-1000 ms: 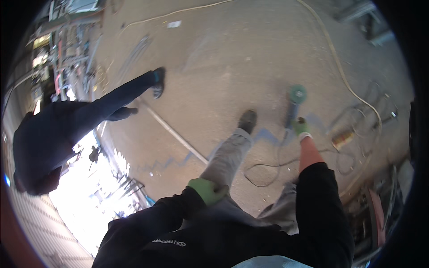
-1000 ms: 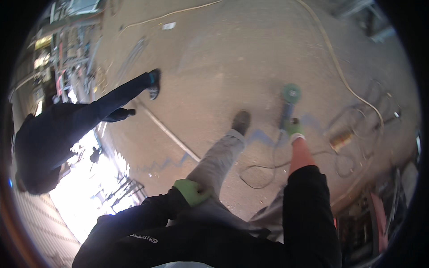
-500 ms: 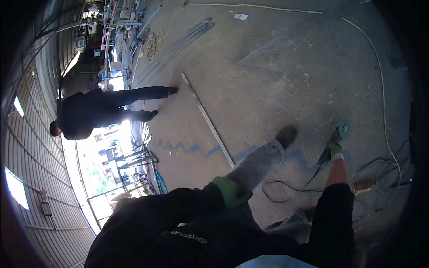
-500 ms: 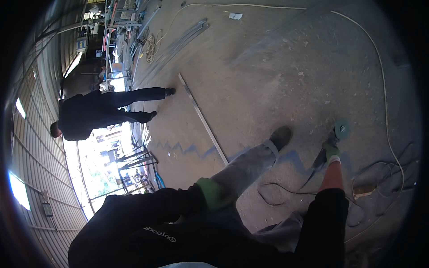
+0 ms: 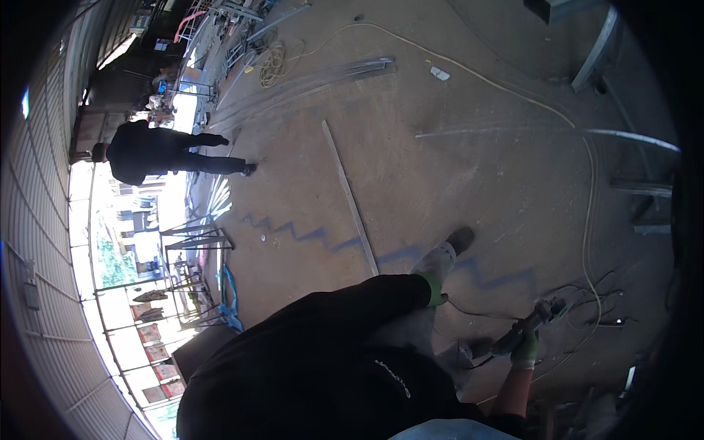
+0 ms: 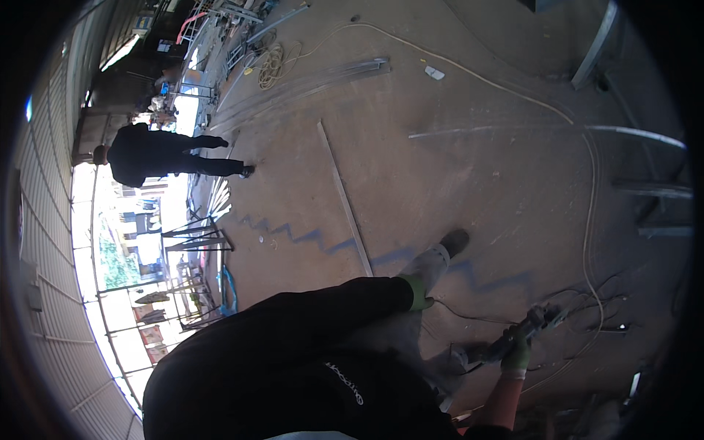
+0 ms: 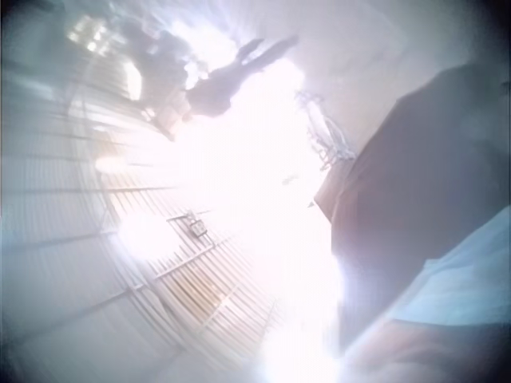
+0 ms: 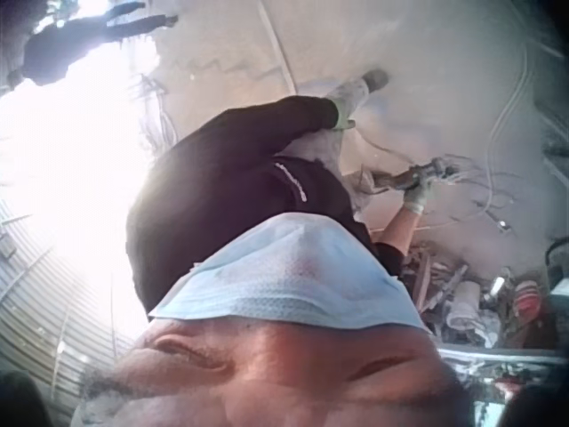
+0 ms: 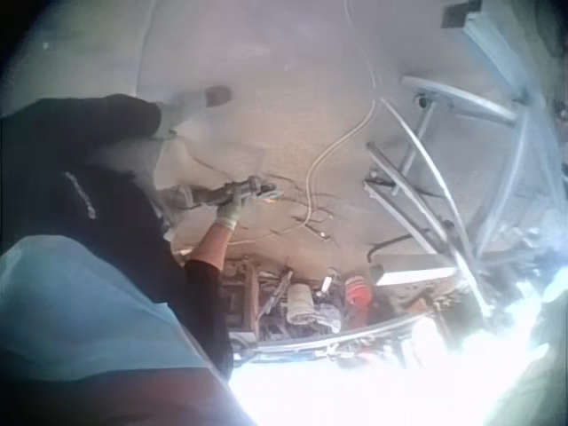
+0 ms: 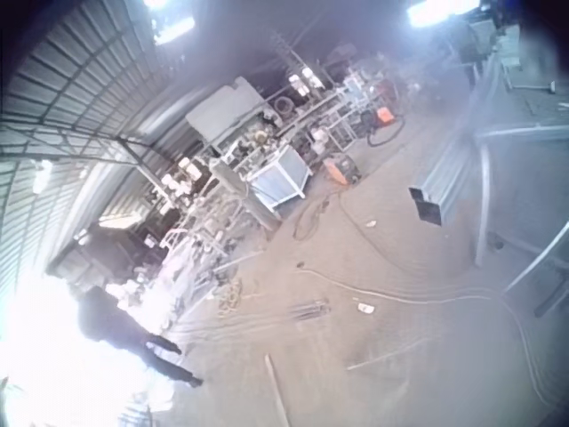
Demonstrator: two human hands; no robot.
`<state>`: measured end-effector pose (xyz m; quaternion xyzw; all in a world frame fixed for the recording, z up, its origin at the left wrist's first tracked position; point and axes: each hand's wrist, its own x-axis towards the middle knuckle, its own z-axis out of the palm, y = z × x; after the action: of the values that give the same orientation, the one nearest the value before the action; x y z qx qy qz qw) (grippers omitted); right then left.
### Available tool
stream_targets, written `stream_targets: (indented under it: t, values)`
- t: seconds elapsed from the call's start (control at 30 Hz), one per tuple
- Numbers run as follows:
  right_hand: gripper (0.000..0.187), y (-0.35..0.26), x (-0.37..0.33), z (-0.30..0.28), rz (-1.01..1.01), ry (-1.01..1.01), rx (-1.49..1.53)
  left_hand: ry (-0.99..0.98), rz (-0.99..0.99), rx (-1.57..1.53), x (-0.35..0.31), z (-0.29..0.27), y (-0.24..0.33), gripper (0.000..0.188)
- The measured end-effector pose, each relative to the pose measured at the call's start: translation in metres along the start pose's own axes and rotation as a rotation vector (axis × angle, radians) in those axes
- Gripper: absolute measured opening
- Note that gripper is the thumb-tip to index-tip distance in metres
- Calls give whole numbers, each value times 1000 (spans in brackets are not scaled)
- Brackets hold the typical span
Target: The person uses an angle grinder to cut a metal bar on a workbench, producing sparks. They then walk through the workshop, pick up a coiled cable, and place it on the floor before moving a long metal beam onto the workbench.
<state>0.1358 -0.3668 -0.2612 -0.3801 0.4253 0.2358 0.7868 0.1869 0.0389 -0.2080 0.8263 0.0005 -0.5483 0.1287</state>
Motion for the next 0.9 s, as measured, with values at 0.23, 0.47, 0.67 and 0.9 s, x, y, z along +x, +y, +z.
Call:
stream_targets:
  t: [0.23,0.47,0.67,0.9]
  values:
    - [38,-74,-109,5,-195,10,96,78,210,-305,-4,3,-54,62]
    - [43,-111,-148,23,-402,-401,143,578,-268,-615,-99,29,-182,55]
    - [40,-125,-199,-15,-440,-442,231,530,-482,-455,-217,243,-251,60]
    - [46,-114,-275,-62,-510,-388,222,173,-545,-511,-285,415,-210,66]
